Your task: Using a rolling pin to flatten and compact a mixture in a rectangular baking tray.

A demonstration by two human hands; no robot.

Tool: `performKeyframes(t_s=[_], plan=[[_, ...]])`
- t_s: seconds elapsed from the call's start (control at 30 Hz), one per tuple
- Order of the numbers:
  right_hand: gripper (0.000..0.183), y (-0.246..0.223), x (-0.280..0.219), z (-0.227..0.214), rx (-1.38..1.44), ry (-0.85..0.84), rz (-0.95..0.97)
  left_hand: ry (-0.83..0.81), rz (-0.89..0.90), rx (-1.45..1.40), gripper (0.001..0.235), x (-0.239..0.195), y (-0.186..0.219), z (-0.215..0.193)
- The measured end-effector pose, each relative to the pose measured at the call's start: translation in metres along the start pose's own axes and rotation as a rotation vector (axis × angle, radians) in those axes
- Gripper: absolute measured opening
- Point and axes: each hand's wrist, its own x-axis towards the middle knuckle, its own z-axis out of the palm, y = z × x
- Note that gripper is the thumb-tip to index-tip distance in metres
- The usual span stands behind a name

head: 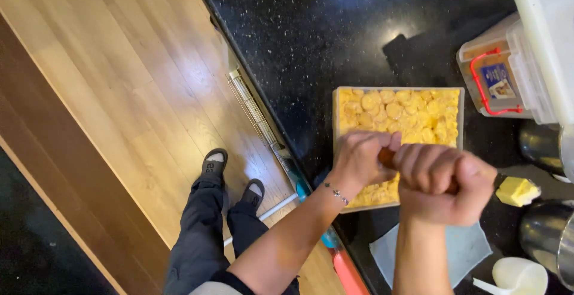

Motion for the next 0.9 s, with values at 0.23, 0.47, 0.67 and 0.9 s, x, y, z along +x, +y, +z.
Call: performKeyframes(t_s=[0.23, 0.47, 0.67, 0.9], plan=[[0.051, -0.034, -0.019, -0.022, -0.154, 0.114, 0.017, -0.086, -0.036, 0.145, 0.041, -0.003, 0.050, 0.005], [0.051, -0.017, -0.018, -0.006, -0.077, 0.099, -0.003, 0.004, -0.054, 0.178, 0.039, -0.017, 0.028, 0.004], [0.051, 0.004, -0.041, 0.007, 0.025, 0.070, -0.097, 0.163, 0.049, 0.003, 0.049, -0.019, 0.020, -0.005], [0.048, -0.017, -0.045, -0.015, 0.002, 0.113, -0.103, -0.047, -0.006, 0.193, 0.014, -0.032, 0.020, 0.010]])
